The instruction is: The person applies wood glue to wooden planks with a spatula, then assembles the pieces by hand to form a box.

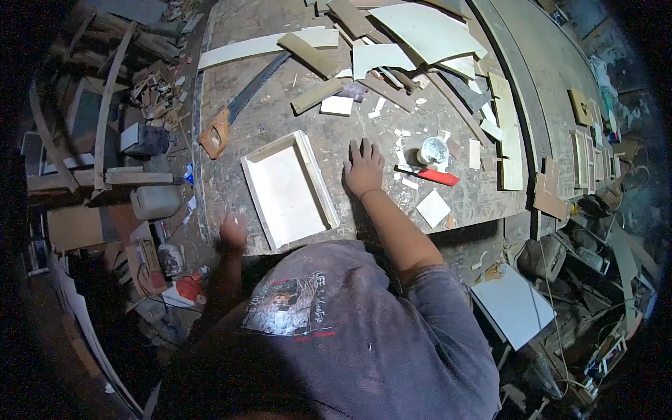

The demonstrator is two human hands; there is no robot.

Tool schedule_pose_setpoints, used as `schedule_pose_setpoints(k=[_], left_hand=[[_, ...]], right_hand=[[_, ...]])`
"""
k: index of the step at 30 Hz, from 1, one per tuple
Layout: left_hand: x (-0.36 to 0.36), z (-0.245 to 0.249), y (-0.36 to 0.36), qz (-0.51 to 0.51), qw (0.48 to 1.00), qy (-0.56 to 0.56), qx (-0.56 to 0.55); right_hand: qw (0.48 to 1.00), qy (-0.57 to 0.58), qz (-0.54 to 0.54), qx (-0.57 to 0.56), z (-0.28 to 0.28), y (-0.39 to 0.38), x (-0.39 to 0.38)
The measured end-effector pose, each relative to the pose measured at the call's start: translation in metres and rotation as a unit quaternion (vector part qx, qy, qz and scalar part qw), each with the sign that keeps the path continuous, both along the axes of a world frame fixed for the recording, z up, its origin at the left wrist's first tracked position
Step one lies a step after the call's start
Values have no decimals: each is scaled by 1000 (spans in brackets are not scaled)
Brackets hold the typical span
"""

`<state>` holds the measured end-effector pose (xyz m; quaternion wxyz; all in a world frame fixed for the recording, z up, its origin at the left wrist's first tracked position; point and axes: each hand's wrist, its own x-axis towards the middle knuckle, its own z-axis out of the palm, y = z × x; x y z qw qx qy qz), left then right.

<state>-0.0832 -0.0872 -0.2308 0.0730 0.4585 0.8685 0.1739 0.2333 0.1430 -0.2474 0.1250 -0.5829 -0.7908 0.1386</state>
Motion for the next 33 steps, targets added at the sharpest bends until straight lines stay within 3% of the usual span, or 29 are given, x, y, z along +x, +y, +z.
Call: schedule_pose_setpoints(k=[5, 8, 11, 13, 15, 17, 20, 23, 26, 33], left_hand=[[-5, -17, -13, -72, 996, 61, 9], [2, -18, -17, -60, 997, 47, 14], [-2, -36, -39, -70, 994, 71, -42], [6, -42, -60, -45, 994, -51, 80], [15, -40, -72, -63, 994, 16, 83], [32, -9, -72, -118, 956, 267, -39], [40, -30, -87, 1, 997, -39, -69], [53, -6, -88, -35, 999, 12, -27], [59, 3, -95, -18, 999, 18, -21], [66, 14, -116, 48, 998, -25, -13]], right_hand=[[1000, 16, 1, 2, 0, -1, 2], [1000, 19, 8, 5, -4, -1, 4], [1000, 19, 8, -7, -3, 0, 5], [1000, 15, 8, -9, -3, 0, 4], [1000, 10, 8, -11, -2, 0, 4], [1000, 3, 9, -12, -1, 0, 3], [1000, -3, 6, -4, 3, 1, 0], [999, -6, 11, -43, 21, 13, -3], [983, -152, 60, -82, 54, 46, -18], [972, -129, 185, 70, 55, 131, -85]])
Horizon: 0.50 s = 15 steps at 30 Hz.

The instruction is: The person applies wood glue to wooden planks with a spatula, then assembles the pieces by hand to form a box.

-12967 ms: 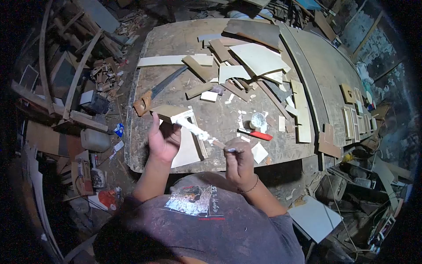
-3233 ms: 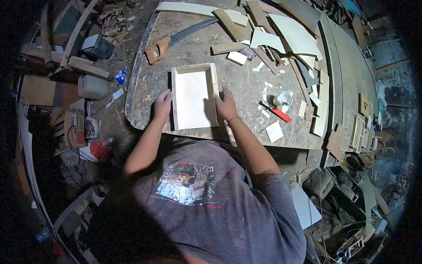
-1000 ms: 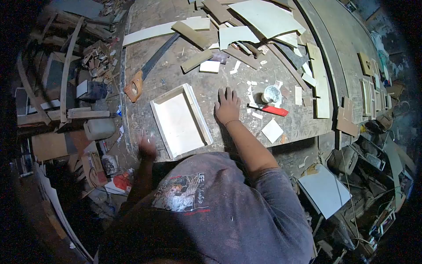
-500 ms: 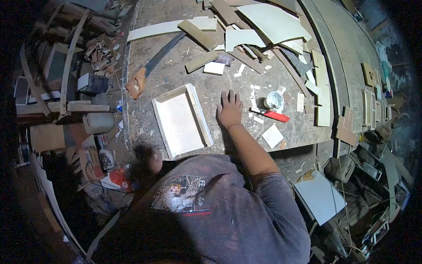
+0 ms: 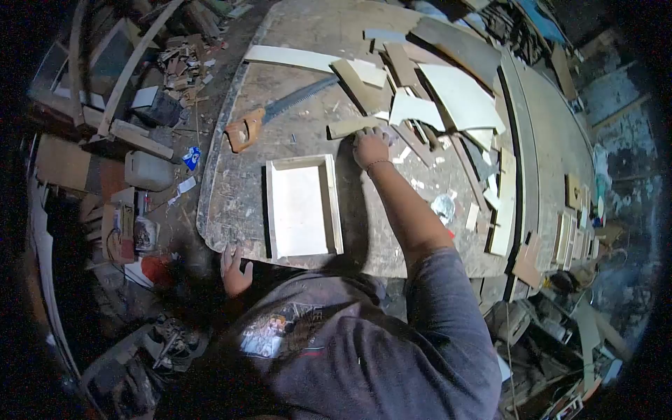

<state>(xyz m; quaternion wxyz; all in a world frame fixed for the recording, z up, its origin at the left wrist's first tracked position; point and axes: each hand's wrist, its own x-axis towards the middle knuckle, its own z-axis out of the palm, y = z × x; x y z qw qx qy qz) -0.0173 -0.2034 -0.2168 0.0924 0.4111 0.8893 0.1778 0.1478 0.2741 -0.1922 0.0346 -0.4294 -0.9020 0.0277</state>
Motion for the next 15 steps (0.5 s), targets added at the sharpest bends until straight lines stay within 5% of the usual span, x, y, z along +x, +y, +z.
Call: schedule_pose_setpoints(k=[10, 13, 15], left_hand=[[-1, -11, 15, 14, 1000, -22, 13], [-6, -8, 33, 23, 999, -34, 25], [-16, -17, 41, 2, 1000, -13, 21]], right_hand=[[985, -116, 106, -70, -13, 54, -53], [991, 30, 132, -4, 8, 39, -46], [972, 214, 69, -69, 28, 18, -42]])
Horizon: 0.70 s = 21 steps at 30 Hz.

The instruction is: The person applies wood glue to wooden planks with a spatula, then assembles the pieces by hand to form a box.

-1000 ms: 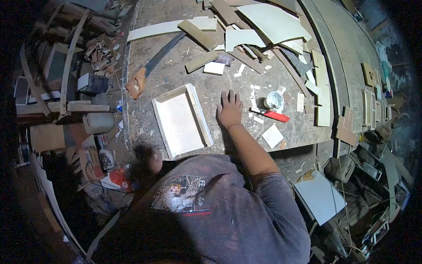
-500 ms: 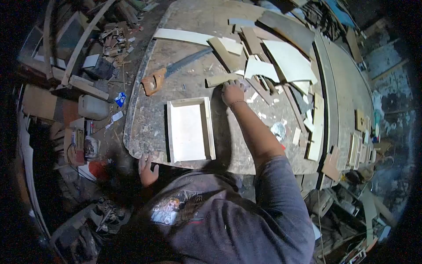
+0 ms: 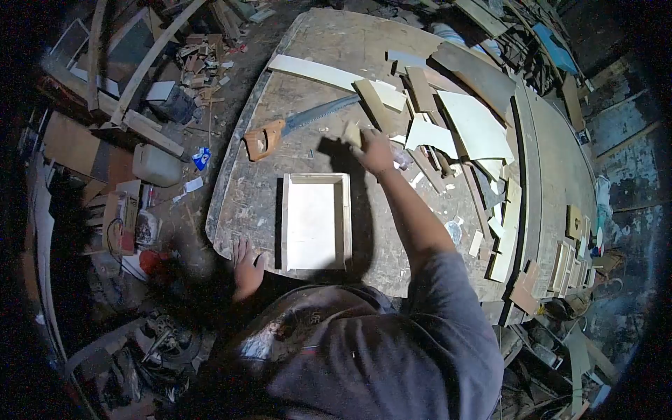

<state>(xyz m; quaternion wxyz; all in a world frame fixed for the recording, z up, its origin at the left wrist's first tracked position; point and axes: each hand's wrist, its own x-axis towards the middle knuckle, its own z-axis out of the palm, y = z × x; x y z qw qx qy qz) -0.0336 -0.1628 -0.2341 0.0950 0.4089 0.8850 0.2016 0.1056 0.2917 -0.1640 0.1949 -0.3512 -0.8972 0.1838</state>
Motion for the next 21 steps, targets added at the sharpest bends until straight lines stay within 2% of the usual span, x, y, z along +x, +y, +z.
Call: schedule_pose_setpoints(k=[1, 2, 3, 4, 5, 6, 8, 10, 12, 14, 15, 16, 18, 20, 21], left_hand=[[-1, -2, 1, -9, 1000, 7, -7], [0, -4, 1, -13, 1000, 13, -12], [-2, -4, 4, -19, 999, 19, -19], [-5, -4, 7, -25, 999, 25, -27], [-8, -9, 8, -28, 998, 28, -37], [-9, -14, 7, -31, 998, 29, -50], [-14, -7, 8, -59, 998, 15, -21], [-19, -9, 7, -75, 997, 26, -24], [-22, -12, 6, -76, 996, 41, -24], [-20, -11, 5, -69, 997, 39, -22], [-20, -10, 6, -62, 997, 31, -19], [-19, -10, 8, -54, 998, 23, -17], [-18, -9, 10, -26, 999, -5, 33], [-15, -10, 11, 3, 998, -37, 56], [-11, -6, 14, 23, 993, -50, 106]], right_hand=[[992, 109, -32, -62, -9, -6, 2], [943, 200, -39, -263, -17, -10, 14], [845, 283, -49, -450, -3, -25, 26], [703, 353, -63, -614, 7, -41, 36], [641, 394, -27, -658, 7, -59, 44], [641, 417, -77, -640, 13, -77, 48], [648, 319, -63, -689, 43, -112, 69], [594, 288, -45, -750, 46, -132, 81], [659, 304, -62, -685, 47, -160, 79], [667, 304, -28, -680, 45, -187, 75], [719, 236, -13, -653, 42, -195, 78], [735, 235, 4, -636, 38, -206, 77], [787, 200, 30, -582, 31, -223, 73], [816, 192, 43, -544, 22, -236, 67], [832, 175, 60, -523, 18, -241, 67]])
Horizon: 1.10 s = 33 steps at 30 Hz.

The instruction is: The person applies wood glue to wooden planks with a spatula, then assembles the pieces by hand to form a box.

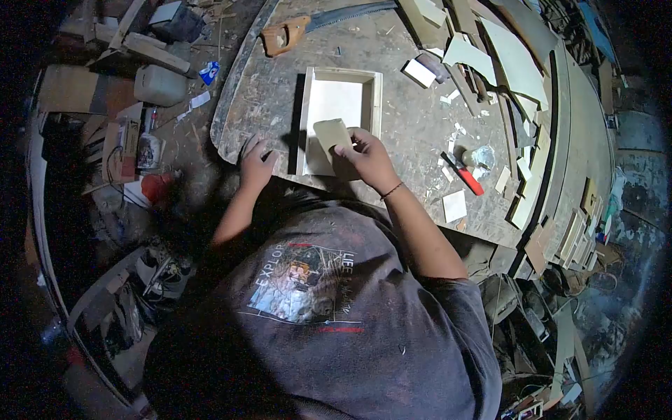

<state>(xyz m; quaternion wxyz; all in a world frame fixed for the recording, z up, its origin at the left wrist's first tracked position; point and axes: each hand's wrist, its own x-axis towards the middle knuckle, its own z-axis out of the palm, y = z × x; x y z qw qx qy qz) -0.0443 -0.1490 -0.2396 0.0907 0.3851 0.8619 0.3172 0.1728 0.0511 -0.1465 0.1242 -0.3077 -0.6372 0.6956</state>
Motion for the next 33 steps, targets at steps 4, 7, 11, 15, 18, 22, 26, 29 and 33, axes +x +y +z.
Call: schedule_pose_setpoints(k=[4, 7, 11, 15, 18, 22, 26, 29, 33], left_hand=[[19, 29, 6, 32, 976, -209, 51], [30, 37, 4, 51, 947, -305, 90], [37, 37, -2, 85, 885, -448, 95], [37, 32, -6, 77, 842, -525, 98], [37, 33, -5, 65, 835, -540, 89], [34, 32, -2, 48, 867, -489, 79], [33, 45, 1, 29, 904, -413, 103], [41, 81, 7, -43, 878, -446, 167], [59, 130, 25, -191, 846, -462, 184]], right_hand=[[961, -50, 86, 259, 28, -18, -3], [896, -53, 140, 419, 26, -26, -1], [845, -78, 209, 486, 24, -38, 1], [805, -112, 227, 537, 13, -45, 3], [804, -126, 228, 535, 13, -47, 1], [804, -139, 220, 535, 16, -49, 0], [867, -83, 149, 469, 26, -48, 2], [946, -15, 48, 320, 31, -50, 6], [986, 64, -24, 155, 39, -49, 11]])
